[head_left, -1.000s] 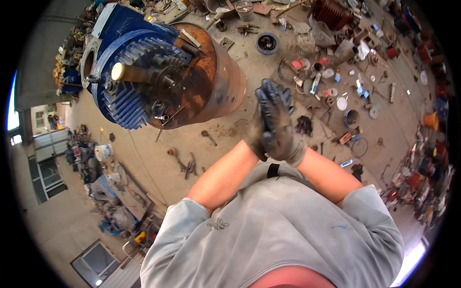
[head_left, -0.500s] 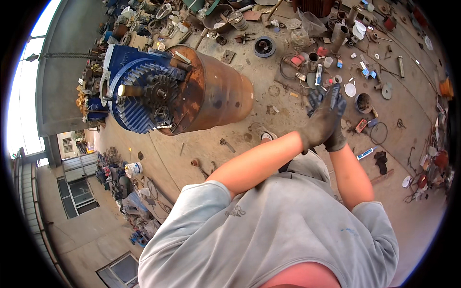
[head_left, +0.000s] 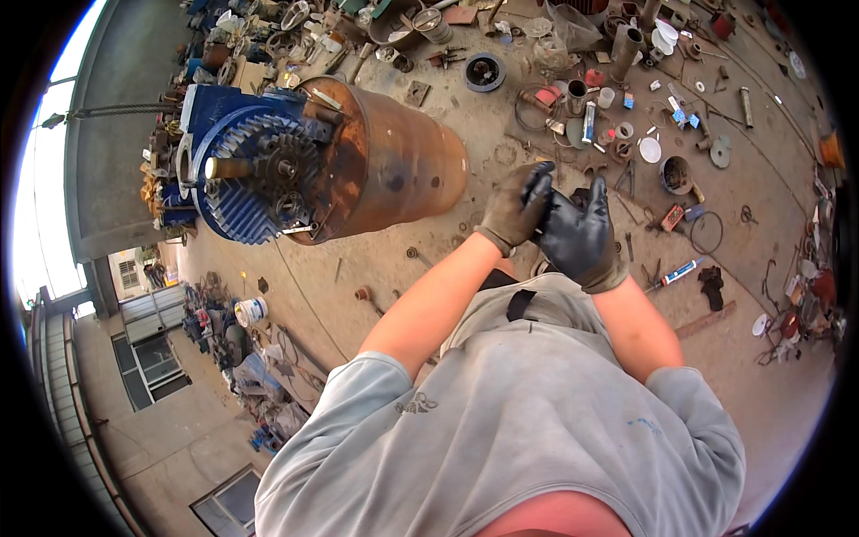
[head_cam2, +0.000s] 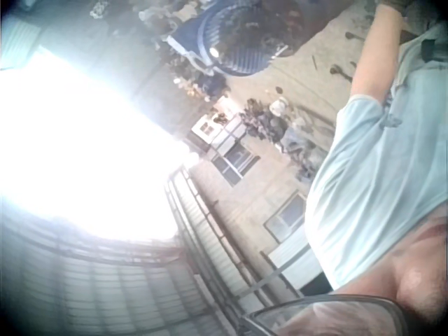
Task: The person cleans a mechanical part with a rag, applies sealant using a caulking gun, and attaches the part to a larger blue motor assembly. The person then picks up a small metal component and places it on the motor.
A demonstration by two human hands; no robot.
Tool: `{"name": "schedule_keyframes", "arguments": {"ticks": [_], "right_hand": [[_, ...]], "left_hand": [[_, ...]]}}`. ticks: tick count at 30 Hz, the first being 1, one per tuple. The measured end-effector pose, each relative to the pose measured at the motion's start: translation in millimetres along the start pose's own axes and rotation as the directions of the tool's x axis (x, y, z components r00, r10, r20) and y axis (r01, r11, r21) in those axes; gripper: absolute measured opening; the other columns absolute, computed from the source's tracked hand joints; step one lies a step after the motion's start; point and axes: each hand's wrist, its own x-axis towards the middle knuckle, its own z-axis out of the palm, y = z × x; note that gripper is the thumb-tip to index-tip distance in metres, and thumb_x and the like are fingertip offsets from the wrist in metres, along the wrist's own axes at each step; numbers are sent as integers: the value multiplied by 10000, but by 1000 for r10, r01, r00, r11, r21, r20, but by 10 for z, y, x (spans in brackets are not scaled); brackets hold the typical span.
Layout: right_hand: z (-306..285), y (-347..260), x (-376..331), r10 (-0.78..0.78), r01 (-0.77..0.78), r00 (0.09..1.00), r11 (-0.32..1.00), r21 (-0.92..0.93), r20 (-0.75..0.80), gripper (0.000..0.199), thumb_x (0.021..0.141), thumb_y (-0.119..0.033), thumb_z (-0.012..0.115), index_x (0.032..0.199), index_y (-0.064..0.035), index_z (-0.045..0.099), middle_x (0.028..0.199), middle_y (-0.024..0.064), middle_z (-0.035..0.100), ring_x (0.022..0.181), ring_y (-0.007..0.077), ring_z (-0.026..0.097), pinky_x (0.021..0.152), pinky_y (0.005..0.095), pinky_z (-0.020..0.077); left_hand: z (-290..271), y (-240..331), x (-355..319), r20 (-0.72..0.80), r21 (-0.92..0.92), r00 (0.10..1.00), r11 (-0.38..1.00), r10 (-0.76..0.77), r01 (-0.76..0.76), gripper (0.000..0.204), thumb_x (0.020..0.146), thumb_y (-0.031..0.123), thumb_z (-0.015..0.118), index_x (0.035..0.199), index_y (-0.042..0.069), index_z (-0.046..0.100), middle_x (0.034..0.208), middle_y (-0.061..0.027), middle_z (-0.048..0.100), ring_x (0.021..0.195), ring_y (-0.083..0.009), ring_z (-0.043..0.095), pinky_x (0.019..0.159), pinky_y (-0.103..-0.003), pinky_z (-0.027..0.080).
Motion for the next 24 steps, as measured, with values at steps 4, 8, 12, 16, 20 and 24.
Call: {"name": "schedule_keyframes", "arguments": {"ticks": [4,8,12,16,20,24], "right_hand": [[-27,55,35,114,-129,989,973,192,90,1125,992,-937,277,1613,-18,465,1631,191,521,1511,373,485,1300,536,317],[-525,-230,-282,27,-77,970,977,201,242,1089,980,-934,344,1631,-68,458,1626,255,518,1394,480,601,1118,602,540],[-1194,-553,-810,-60,66,994,996,64,-96,1025,989,-905,407,1669,-138,401,1613,217,545,1161,405,747,733,460,646],[-1786,-738,-1354,-94,39,812,993,-108,-575,1088,971,-873,527,1736,-173,195,1611,201,547,1013,384,762,626,427,598],[-2365,-584,-1924,-10,-24,525,999,-27,-851,961,931,-802,695,1570,-106,517,1375,148,663,863,317,711,677,420,573],[-3509,-190,-3009,23,-281,120,960,-12,-993,694,928,-707,768,1239,-93,676,1045,102,678,858,272,676,696,402,582]], "left_hand": [[-197,-490,-291,-52,-69,982,982,-181,177,363,1106,211,633,1428,45,662,1233,-170,779,1137,-251,754,982,-356,578],[-627,-921,-943,-125,113,914,910,-385,399,368,1072,296,680,1344,52,717,1248,-191,776,1142,-325,746,993,-406,566],[-1203,-1230,-2041,-256,226,732,697,-631,680,425,1063,341,673,1369,49,712,1256,-179,781,1117,-266,761,975,-375,567],[-1517,-1786,-3343,-229,-44,441,462,-868,886,511,1083,424,595,1319,-7,731,1199,-208,788,1063,-301,763,934,-391,578],[-1656,-2006,-4345,-148,46,95,89,-984,995,682,1056,665,561,1145,18,757,972,-145,797,819,-238,740,754,-406,581],[-1588,-2599,-5044,-13,252,36,32,-999,967,698,1027,660,571,1235,13,731,1135,-224,791,1091,-365,736,937,-499,562]]}}
